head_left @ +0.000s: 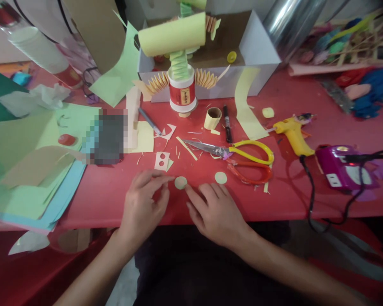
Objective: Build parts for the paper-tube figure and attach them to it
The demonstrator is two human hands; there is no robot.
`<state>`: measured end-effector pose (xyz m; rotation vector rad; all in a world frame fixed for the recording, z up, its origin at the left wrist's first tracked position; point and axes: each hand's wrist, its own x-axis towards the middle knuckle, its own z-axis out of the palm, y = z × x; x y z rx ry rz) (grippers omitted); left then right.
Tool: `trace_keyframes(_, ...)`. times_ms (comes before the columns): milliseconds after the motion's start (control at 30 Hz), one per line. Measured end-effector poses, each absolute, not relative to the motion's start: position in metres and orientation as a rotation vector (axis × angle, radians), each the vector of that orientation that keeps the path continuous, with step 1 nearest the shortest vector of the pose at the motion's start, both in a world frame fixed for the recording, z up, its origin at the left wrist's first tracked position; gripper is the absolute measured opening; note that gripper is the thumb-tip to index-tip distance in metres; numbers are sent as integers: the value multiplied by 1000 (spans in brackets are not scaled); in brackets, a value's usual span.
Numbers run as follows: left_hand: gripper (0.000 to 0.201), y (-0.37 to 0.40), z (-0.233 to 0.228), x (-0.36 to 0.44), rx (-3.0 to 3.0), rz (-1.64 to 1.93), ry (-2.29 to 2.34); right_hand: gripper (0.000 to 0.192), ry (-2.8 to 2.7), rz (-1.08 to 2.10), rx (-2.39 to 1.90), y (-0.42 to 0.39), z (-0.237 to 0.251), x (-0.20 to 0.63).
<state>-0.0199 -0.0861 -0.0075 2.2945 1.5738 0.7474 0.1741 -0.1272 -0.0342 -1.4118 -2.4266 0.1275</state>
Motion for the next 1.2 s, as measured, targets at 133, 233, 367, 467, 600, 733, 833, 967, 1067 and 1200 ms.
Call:
trace_keyframes(133, 30, -103, -14, -25, 2608, 716, 1592, 40, -2427, 132, -1406, -128, -35, 174)
trace_keyframes(233, 37, -108, -19, -24, 2783, 542, 1550, 40, -2425, 114, -1408, -129, -35, 173)
trace_keyframes(367, 39, -109, -23, -23, 2844, 399, 1522, 39, -2418, 101, -1415, -128, -35, 173)
trace_keyframes(467, 43, -110, -25, -24, 2852, 406, 1512, 40, -2418, 110, -1412, -129, -34, 173)
trace_keyframes(600, 42, -109, -25, -24, 2818, 403, 1452, 40, -2412, 110, -1406, -129, -35, 173)
trace_keyframes(733, 37, -106, -24, -27, 2683, 555, 1466, 41, -2414, 141, -1417, -129, -36, 173)
trace_keyframes(833, 17, -107, -23, -32, 2464, 860, 1632, 41, -2399, 183, -1436, -130, -37, 173)
trace_keyframes(967, 15, -109, -22, -35, 2145, 1075, 1809, 38, -2342, 198, -1465, -132, -38, 173)
trace_keyframes(1067, 16, -108, -24, -34, 2053, 1122, 1844, 45, -2343, 190, -1487, -130, -35, 170)
trace_keyframes(1200, 17, -106, -27, -33, 2062, 1114, 1834, 49, -2443, 148, -1547, -127, -30, 165)
